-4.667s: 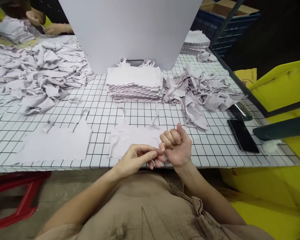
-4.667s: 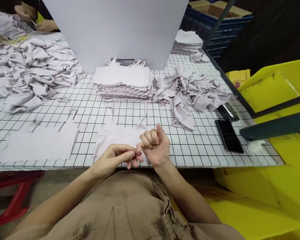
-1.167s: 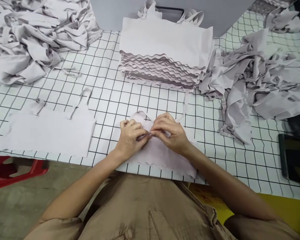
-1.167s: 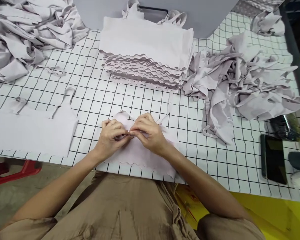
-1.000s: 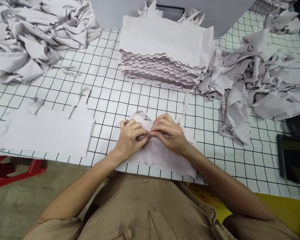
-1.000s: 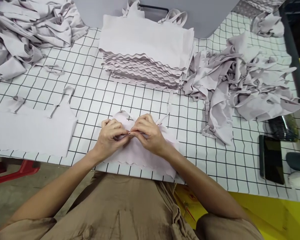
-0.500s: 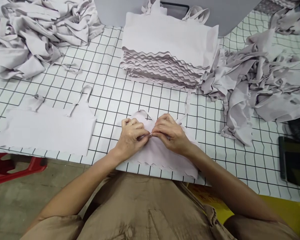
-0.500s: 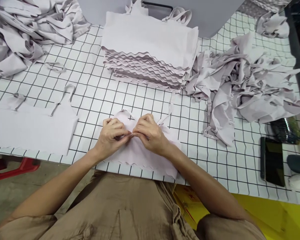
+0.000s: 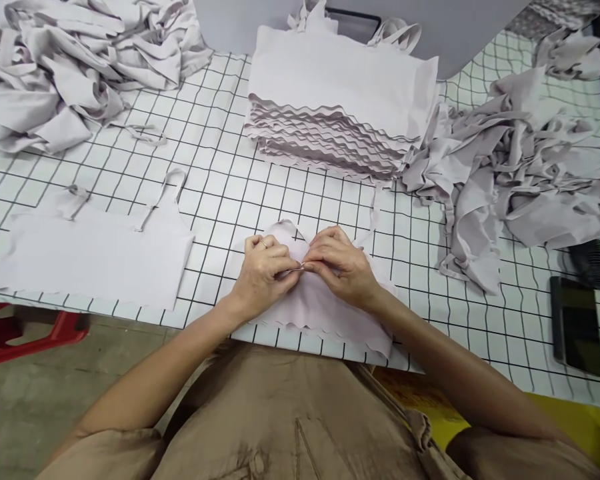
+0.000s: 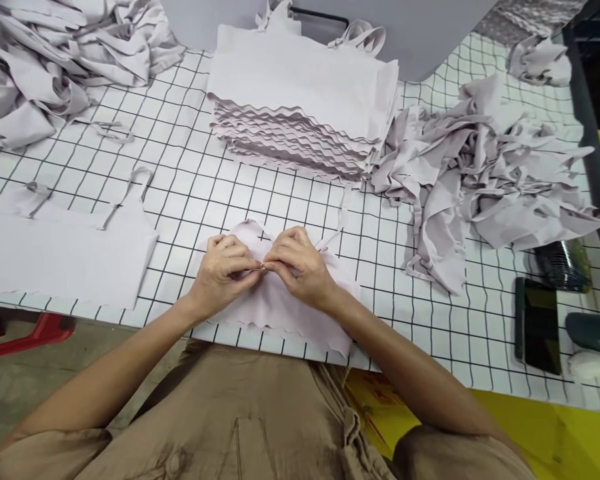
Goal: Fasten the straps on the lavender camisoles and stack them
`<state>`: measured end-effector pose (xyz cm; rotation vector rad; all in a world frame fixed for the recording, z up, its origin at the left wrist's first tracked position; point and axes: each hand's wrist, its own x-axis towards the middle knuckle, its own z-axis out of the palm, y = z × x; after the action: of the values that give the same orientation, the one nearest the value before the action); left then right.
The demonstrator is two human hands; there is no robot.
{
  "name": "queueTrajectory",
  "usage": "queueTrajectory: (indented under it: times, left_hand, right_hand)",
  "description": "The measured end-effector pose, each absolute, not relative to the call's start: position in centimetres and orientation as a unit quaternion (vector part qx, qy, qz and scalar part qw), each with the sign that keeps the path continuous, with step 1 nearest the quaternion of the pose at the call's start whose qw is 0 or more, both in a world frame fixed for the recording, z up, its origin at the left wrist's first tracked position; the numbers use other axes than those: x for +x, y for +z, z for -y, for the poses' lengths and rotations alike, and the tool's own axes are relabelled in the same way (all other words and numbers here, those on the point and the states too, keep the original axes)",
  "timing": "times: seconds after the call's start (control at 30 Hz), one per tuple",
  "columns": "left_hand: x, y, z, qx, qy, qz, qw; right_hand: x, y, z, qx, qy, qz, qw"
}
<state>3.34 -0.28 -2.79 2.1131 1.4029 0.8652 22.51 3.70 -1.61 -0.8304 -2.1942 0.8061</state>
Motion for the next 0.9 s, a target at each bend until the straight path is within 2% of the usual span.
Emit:
queueTrajectory:
  times: [0.33,0.9]
  left_hand:
    - [3.31,-2.86,0.22,0.768,0.33,-0.497,0.233]
    - [3.16,-2.76,0.24,0.768,0.329,-0.495,0.238]
  right_hand:
    - [22.43,-2.39,-3.47,-0.308,0.313,0.819,0.37]
    - [22.61,-2.65,-3.36,-0.299,0.286,0.834,0.366]
